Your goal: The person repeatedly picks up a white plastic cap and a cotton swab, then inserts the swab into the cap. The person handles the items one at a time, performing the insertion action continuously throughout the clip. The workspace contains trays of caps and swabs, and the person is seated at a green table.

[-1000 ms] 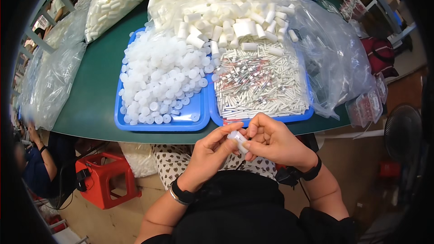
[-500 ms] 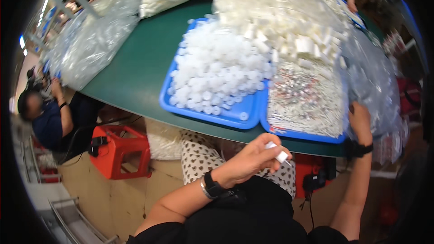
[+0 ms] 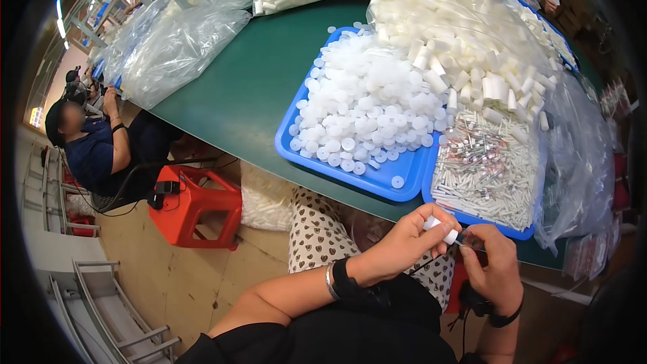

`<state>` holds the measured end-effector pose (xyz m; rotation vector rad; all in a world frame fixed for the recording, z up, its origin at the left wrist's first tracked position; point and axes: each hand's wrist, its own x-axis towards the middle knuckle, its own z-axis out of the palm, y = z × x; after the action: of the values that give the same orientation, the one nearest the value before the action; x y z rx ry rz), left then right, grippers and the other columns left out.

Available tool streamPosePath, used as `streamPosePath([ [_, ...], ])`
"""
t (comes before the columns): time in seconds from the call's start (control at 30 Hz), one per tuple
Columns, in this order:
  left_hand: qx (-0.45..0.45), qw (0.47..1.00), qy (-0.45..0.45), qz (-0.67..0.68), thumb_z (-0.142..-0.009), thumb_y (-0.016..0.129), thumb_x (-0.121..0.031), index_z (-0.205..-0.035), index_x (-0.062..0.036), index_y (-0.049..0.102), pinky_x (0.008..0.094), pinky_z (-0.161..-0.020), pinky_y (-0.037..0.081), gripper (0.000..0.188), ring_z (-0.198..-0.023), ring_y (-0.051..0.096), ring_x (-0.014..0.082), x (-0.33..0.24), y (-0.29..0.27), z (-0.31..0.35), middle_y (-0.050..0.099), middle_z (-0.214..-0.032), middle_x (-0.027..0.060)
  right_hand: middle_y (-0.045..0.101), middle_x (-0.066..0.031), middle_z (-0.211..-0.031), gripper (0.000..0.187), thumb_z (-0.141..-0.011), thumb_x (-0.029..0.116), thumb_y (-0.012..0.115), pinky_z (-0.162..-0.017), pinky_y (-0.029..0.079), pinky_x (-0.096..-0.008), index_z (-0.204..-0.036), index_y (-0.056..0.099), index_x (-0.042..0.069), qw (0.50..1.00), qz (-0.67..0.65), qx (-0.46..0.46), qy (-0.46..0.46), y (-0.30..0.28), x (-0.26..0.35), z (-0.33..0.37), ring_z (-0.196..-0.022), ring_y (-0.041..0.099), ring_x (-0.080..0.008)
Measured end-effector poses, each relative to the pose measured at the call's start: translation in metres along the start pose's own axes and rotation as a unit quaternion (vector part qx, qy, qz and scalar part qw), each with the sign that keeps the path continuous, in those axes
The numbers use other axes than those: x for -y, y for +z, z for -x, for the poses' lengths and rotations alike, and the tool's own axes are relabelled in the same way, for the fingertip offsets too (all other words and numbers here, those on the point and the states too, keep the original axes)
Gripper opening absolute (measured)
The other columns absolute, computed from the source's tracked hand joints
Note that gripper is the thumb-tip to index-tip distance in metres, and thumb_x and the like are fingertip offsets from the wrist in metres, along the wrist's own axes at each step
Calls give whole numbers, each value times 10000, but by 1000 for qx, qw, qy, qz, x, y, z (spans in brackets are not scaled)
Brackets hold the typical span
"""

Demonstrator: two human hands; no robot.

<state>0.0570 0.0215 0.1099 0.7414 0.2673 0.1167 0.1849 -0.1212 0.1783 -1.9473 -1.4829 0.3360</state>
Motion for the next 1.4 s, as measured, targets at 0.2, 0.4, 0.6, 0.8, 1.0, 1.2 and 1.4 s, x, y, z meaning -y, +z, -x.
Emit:
streamPosePath([
  [0.2,-56,998,19,-10,-1005,524,-136,-1090,-47,556,202,-679,484,127,-762,556,48,-1,-7,8,586,-1061,36,613,-140,-851,304,-760,-36,703,-579,483,-347,-1035,575,-24,999,11,-27,13,17,-11,2,-658,606,-271],
  [0.4,-64,991,76,-86,-996,535,-121,-1084,-49,545,204,-703,477,113,-776,546,46,2,-9,8,575,-1051,20,610,-151,-849,290,-757,-18,712,-619,486,-373,-1020,587,-23,1000,-8,-19,15,20,-3,-1,-690,604,-298],
  [0.6,-70,987,90,-110,-994,531,-109,-1079,-48,534,206,-715,474,105,-796,545,48,3,-13,9,572,-1050,17,619,-153,-850,269,-749,-10,714,-641,491,-388,-992,600,-20,999,28,-20,14,18,-4,-2,-715,610,-316],
  [0.8,-76,987,105,-92,-985,525,-78,-1080,-46,527,213,-714,477,100,-792,541,54,9,-10,4,558,-1074,34,629,-117,-800,247,-795,-19,698,-572,485,-303,-1021,599,-28,996,-64,-34,53,36,0,1,-633,609,-218],
  [1.0,-125,977,152,-86,-984,530,-61,-1117,-37,506,200,-715,472,137,-808,536,55,16,-4,7,524,-1126,46,641,-96,-784,208,-855,-16,662,-555,480,-270,-1039,569,-47,979,-156,-90,95,60,-7,4,-632,630,-155],
  [1.2,-34,930,176,-320,-927,567,-28,-1128,-48,546,292,-919,450,203,-1042,534,124,17,-23,9,478,-1236,74,626,-165,-883,249,-828,-35,656,-641,515,-362,-1057,560,-39,995,-81,-25,-48,50,-16,0,-746,647,-307],
  [1.4,47,977,151,-143,-902,540,29,-1277,-46,532,395,-1104,358,383,-1345,431,262,26,-17,7,374,-1494,155,639,-196,-912,229,-835,-54,602,-673,516,-412,-1057,559,-19,991,-108,-21,-75,63,-15,1,-811,651,-371],
])
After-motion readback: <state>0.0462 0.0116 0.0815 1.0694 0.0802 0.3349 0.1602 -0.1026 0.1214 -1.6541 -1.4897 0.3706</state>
